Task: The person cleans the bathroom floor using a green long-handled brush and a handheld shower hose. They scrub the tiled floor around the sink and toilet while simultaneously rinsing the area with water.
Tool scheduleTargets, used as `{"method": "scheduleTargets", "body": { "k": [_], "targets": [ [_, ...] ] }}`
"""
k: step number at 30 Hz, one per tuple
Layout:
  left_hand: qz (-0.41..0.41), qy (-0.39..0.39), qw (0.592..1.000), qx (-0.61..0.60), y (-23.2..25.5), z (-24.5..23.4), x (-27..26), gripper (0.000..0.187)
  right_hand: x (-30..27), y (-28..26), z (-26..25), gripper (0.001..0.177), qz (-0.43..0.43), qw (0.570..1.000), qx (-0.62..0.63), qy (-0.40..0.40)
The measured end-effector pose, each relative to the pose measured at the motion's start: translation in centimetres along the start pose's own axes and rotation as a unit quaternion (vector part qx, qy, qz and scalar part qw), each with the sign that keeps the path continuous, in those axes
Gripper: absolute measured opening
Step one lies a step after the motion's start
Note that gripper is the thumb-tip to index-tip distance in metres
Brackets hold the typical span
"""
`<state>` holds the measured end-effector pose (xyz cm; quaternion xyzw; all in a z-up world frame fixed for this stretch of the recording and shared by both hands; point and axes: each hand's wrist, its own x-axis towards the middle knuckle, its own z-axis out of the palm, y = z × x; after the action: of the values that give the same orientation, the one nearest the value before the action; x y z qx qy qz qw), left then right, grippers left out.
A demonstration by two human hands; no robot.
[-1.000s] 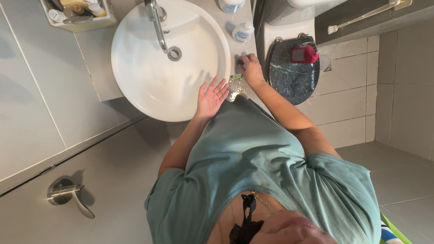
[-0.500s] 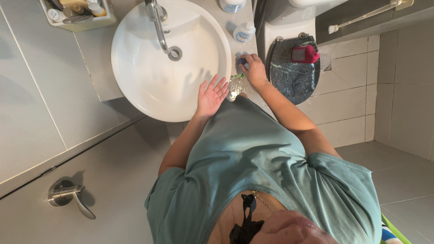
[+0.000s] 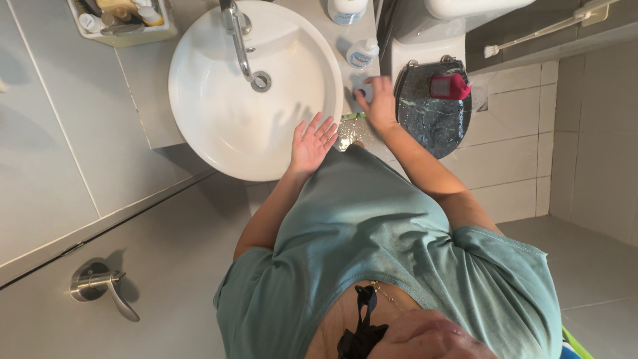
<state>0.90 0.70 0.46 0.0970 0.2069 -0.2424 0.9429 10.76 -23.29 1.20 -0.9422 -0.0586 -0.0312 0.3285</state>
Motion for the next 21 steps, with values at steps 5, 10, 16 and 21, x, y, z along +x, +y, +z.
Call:
{"method": "scheduleTargets", "body": {
  "k": [5,10,16,21],
  "targets": [
    [0.018,0.006,1.0,0.001,0.3,-0.2,-0.2,0.063,3.1,0.6,0.1,0.076,-0.015,0.991,0.051,0.12],
    [0.037,0.006,0.999,0.016,0.9,-0.2,-0.3,0.064,6.4,1.6,0.5,0.074,-0.043,0.994,0.037,0.092],
    [0.079,0.005,0.994,0.081,2.5,0.3,-1.2,0.06,7.4,0.0,-1.0,0.045,0.029,0.994,0.098,0.049],
    [0.138,0.057,0.962,0.228,4.4,1.6,-3.0,0.055,5.9,-5.2,-4.3,0.039,-0.026,0.976,0.207,0.059]
  ]
}}
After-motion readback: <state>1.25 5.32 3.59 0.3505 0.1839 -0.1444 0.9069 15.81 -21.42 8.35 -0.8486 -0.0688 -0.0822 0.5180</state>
